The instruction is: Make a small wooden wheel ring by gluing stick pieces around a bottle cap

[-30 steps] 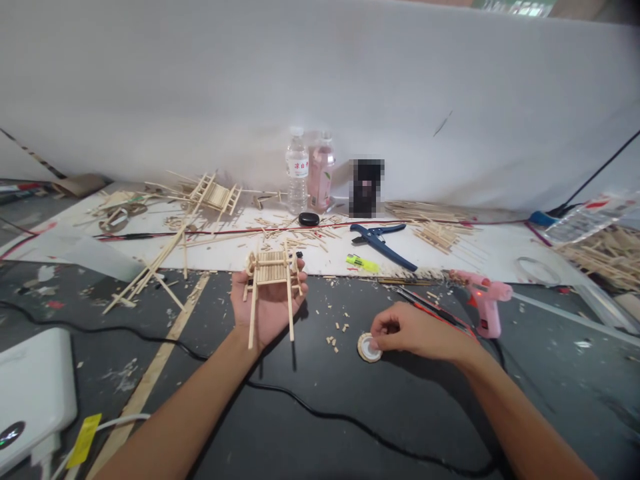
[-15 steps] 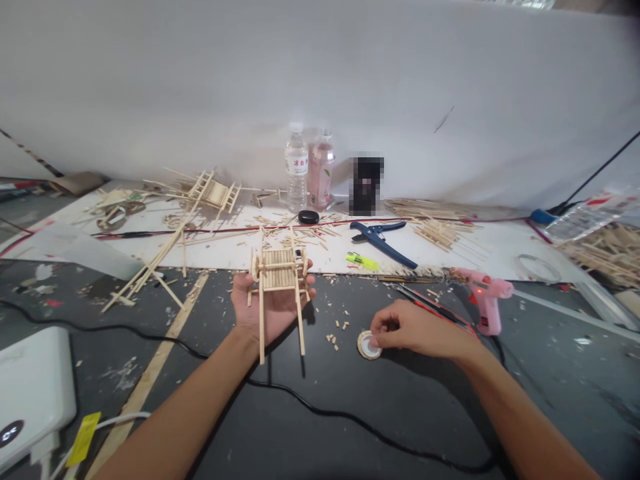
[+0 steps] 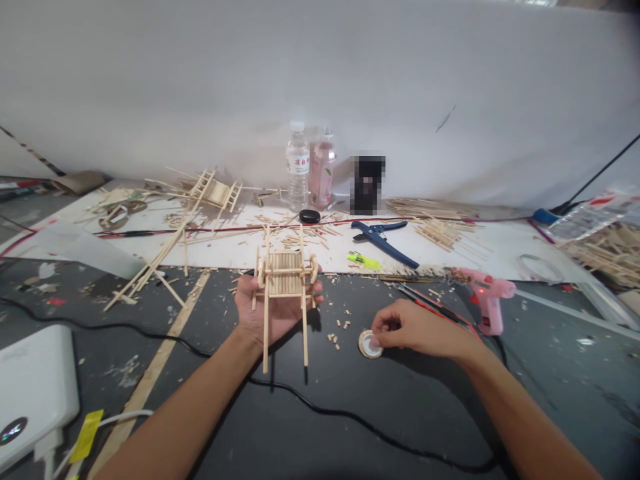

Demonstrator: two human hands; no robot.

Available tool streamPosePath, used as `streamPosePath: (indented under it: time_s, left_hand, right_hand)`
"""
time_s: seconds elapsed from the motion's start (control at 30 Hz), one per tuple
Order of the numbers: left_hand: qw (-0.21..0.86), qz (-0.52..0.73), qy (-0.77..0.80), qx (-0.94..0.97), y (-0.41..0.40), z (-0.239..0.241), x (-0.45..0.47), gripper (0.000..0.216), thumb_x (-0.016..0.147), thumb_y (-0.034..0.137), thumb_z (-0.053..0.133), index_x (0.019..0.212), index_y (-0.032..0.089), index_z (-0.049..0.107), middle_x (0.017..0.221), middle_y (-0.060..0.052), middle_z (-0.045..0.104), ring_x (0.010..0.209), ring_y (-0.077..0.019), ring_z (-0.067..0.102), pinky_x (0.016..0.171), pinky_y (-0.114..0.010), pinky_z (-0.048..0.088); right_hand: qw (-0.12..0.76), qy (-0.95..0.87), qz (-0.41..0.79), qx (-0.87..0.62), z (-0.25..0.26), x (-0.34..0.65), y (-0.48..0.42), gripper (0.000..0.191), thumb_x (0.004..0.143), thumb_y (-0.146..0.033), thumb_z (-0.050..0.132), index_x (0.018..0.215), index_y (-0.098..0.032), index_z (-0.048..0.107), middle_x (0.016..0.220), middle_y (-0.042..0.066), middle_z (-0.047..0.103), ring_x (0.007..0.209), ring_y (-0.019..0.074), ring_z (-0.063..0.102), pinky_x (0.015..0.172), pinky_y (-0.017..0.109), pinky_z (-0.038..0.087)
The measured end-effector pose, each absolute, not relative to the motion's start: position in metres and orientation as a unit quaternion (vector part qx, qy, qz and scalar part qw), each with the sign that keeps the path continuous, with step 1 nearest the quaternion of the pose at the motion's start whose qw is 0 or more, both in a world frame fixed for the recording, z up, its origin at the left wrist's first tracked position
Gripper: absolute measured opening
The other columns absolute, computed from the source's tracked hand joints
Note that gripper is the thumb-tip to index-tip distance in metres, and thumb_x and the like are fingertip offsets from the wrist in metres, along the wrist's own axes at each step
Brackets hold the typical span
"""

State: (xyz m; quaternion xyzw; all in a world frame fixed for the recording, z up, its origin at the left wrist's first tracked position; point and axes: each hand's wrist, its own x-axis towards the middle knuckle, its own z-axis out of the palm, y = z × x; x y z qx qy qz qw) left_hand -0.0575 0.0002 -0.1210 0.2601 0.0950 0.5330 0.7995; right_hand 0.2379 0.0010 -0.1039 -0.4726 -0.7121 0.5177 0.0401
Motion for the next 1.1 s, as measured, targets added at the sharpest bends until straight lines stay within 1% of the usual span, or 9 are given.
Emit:
streamPosePath:
  time_s: [0.13,0.3,0.57,0.73,0.87,1.0,1.1]
  left_hand:
    - [0.806,0.518,0.099,0.268,-0.002,-0.119,-0.057,0.073,0.063,0.049,0.076,0.125,0.01,0.072,0.122,-0.016,0.075,0.096,-0.0287,0.072,0.093,-0.043,0.059]
    - [0.821,0.494,0.091,0.273,-0.003,-0.117,-0.056,0.075,0.056,0.046,0.082,0.122,0.012,0.075,0.124,-0.016,0.076,0.098,-0.0322,0.072,0.092,-0.046,0.059]
    - [0.829,0.486,0.08,0.266,-0.006,-0.112,-0.055,0.07,0.056,0.037,0.076,0.122,0.012,0.076,0.13,-0.014,0.075,0.104,-0.0319,0.071,0.099,-0.047,0.057]
    - [0.836,0.471,0.091,0.266,-0.006,-0.111,-0.054,0.071,0.054,0.031,0.073,0.123,0.011,0.074,0.126,-0.017,0.076,0.105,-0.0333,0.072,0.1,-0.049,0.056]
    - [0.837,0.467,0.095,0.269,-0.006,-0.111,-0.054,0.072,0.054,0.03,0.075,0.123,0.012,0.074,0.127,-0.016,0.076,0.106,-0.0334,0.073,0.101,-0.049,0.057]
    - [0.836,0.466,0.098,0.274,-0.007,-0.112,-0.054,0.073,0.055,0.032,0.077,0.125,0.011,0.073,0.122,-0.017,0.077,0.105,-0.0333,0.073,0.101,-0.049,0.057]
    - [0.834,0.468,0.099,0.276,-0.007,-0.112,-0.054,0.071,0.056,0.034,0.077,0.124,0.015,0.074,0.124,-0.015,0.077,0.105,-0.0326,0.073,0.1,-0.049,0.057]
  right_hand:
    - [0.04,-0.71,0.521,-0.471,-0.103,0.238,0.001,0.025,0.082,-0.041,0.075,0.08,-0.016,0.077,0.075,0.002,0.072,0.07,0.0164,0.055,0.063,0.028,0.037]
    - [0.041,-0.711,0.519,-0.472,-0.105,0.238,0.001,0.024,0.082,-0.04,0.074,0.081,-0.016,0.077,0.073,0.001,0.07,0.068,0.0159,0.055,0.062,0.028,0.036]
    - [0.044,-0.715,0.514,-0.471,-0.106,0.238,0.001,0.024,0.083,-0.04,0.074,0.08,-0.016,0.077,0.071,0.0,0.068,0.067,0.0153,0.053,0.061,0.028,0.036]
    - [0.041,-0.714,0.518,-0.47,-0.103,0.237,0.001,0.027,0.083,-0.043,0.074,0.08,-0.016,0.077,0.071,0.0,0.068,0.067,0.0153,0.053,0.061,0.028,0.036]
    - [0.039,-0.713,0.52,-0.468,-0.104,0.238,0.001,0.026,0.083,-0.043,0.074,0.08,-0.017,0.078,0.072,0.0,0.069,0.068,0.0161,0.054,0.062,0.028,0.036]
    - [0.038,-0.712,0.522,-0.469,-0.106,0.239,0.001,0.027,0.084,-0.044,0.075,0.08,-0.017,0.077,0.071,0.0,0.068,0.067,0.0158,0.054,0.061,0.028,0.036]
    - [0.037,-0.71,0.523,-0.47,-0.105,0.238,0.001,0.029,0.085,-0.045,0.074,0.08,-0.016,0.077,0.069,0.0,0.065,0.066,0.0148,0.052,0.06,0.028,0.035]
